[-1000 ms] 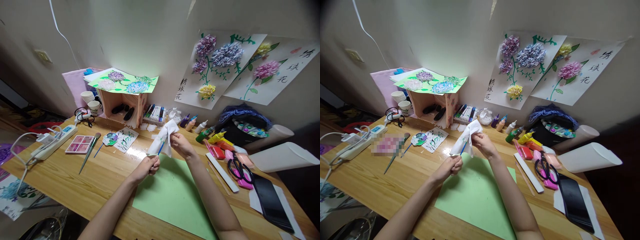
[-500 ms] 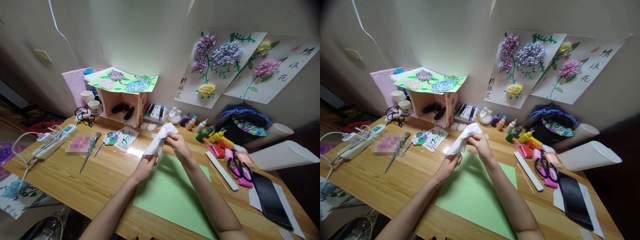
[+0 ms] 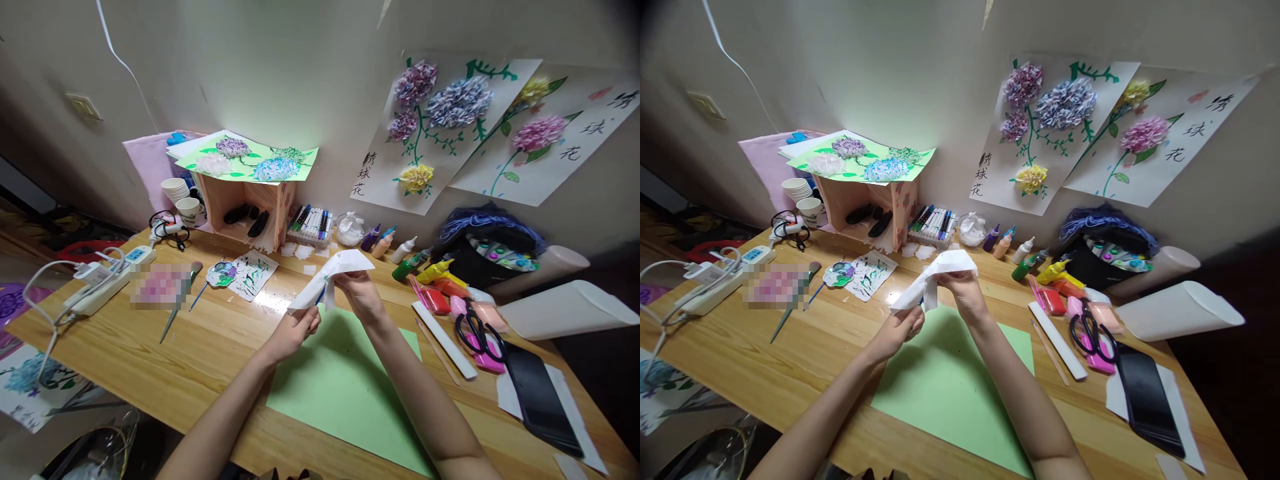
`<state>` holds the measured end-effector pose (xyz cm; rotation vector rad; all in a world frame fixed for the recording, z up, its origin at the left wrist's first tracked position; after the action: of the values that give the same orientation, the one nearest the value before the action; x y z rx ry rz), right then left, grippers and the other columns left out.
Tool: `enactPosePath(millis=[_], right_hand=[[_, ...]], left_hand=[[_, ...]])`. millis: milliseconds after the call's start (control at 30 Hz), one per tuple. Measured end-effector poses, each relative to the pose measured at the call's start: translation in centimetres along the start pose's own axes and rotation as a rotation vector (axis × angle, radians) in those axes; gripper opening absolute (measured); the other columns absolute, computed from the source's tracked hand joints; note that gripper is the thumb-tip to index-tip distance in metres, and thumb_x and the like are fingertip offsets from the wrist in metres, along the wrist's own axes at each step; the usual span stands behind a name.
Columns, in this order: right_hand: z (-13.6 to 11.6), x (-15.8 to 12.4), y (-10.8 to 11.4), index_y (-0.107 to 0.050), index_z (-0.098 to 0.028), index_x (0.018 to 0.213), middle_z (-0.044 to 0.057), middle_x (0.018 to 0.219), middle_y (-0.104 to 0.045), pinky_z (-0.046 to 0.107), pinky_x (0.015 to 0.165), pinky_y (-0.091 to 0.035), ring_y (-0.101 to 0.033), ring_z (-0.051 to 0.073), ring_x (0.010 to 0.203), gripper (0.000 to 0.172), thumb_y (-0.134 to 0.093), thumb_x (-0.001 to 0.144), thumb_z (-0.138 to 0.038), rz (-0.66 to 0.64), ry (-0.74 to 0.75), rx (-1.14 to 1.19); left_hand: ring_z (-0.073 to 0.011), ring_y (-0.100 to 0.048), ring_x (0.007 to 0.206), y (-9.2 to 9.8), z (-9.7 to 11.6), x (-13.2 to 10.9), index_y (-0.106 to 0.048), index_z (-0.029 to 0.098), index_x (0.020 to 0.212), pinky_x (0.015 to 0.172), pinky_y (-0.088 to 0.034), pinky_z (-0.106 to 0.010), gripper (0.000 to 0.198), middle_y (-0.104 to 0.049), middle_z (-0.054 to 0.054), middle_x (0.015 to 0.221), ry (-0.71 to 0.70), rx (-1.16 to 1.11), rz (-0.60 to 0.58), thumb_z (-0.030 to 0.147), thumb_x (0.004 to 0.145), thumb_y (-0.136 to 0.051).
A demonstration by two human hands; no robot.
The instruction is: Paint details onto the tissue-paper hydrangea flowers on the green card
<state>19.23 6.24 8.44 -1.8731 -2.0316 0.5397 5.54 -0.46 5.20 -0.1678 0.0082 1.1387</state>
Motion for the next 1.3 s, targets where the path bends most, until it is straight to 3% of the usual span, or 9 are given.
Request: enactPosePath(millis=[233,433,533,700,867,1100,1300], right_hand=[[0.3,-0.1,-0.5,-0.074,-0.021,0.066,0.0,0.067,-0.073,0.025,0.064,-0.052,-0.062,0.012,0.059,0.031,-0.088,0.045,-0.04,-0.051,-0.07,0.023],[1.0,-0.4,-0.8,-0.074,-0.023,0.07,0.0,0.07,-0.073,0.026,0.065,-0.052,-0.063,0.013,0.062,0.029,-0.086,0.049,-0.039,0.022,-0.01,0.058],[0.6,-0.7,-0.8,-0.073,-0.023,0.07,-0.001,0.073,-0.074,0.026,0.071,-0.052,-0.064,0.013,0.067,0.025,-0.087,0.05,-0.031,0.078,0.066,0.053],[-0.6,-0.8,-0.1,-0.071,-0.023,0.073,-0.002,0.075,-0.073,0.028,0.073,-0.052,-0.064,0.015,0.07,0.028,-0.086,0.049,-0.021,0.191,0.206,-0.036],[-0.8,-0.3,0.4,-0.072,-0.02,0.07,0.0,0.072,-0.074,0.029,0.068,-0.053,-0.064,0.016,0.067,0.024,-0.085,0.05,-0.022,0.17,0.171,-0.076],[-0.9,-0.1,0.3,-0.071,-0.022,0.073,0.0,0.073,-0.073,0.029,0.067,-0.055,-0.066,0.016,0.07,0.024,-0.084,0.053,-0.026,0.137,0.144,-0.01],[-3.1,1.3,3.2,-0.067,-0.025,0.079,-0.006,0.076,-0.072,0.022,0.07,-0.055,-0.066,0.01,0.071,0.027,-0.082,0.058,-0.028,0.201,0.216,0.084]], left_hand=[[-0.0068,-0.022,0.049,-0.1,0.4,-0.1,-0.035,0.02,0.059,0.047,-0.016,-0.024,0.057,-0.027,0.007,0.053,-0.006,-0.018,0.033,0.072,0.077,-0.049],[-0.0074,-0.023,0.05,-0.1,0.3,-0.1,-0.035,0.02,0.061,0.048,-0.018,-0.024,0.057,-0.026,0.007,0.055,-0.009,0.013,0.029,0.073,0.078,-0.045],[-0.0089,-0.026,0.052,0.2,0.5,-0.2,-0.036,0.02,0.06,0.05,-0.021,-0.024,0.053,-0.029,0.005,0.055,-0.04,0.096,0.062,0.066,0.085,-0.041],[-0.0123,-0.035,0.058,0.9,0.7,-0.3,-0.04,0.019,0.059,0.06,-0.028,-0.025,0.043,-0.039,0.002,0.058,-0.175,0.36,0.217,0.048,0.091,-0.04],[-0.0147,-0.039,0.06,1.3,0.2,-0.1,-0.046,0.02,0.061,0.064,-0.029,-0.027,0.03,-0.044,0.0,0.061,-0.199,0.418,0.294,0.035,0.088,-0.047],[-0.0141,-0.039,0.058,0.7,0.4,-0.3,-0.044,0.02,0.061,0.062,-0.03,-0.026,0.034,-0.045,0.001,0.06,-0.193,0.423,0.245,0.036,0.091,-0.042],[-0.0128,-0.037,0.056,0.8,0.0,-0.2,-0.043,0.019,0.061,0.06,-0.029,-0.025,0.037,-0.044,0.002,0.06,-0.192,0.404,0.24,0.041,0.092,-0.04]])
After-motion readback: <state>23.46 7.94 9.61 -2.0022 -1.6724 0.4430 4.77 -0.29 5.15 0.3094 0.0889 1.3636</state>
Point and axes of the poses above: each hand's wrist, its own x-axis towards the middle knuckle, its own y-axis out of the back of the hand, z = x × y, the point moved 3 cm from there along x, towards the middle knuckle
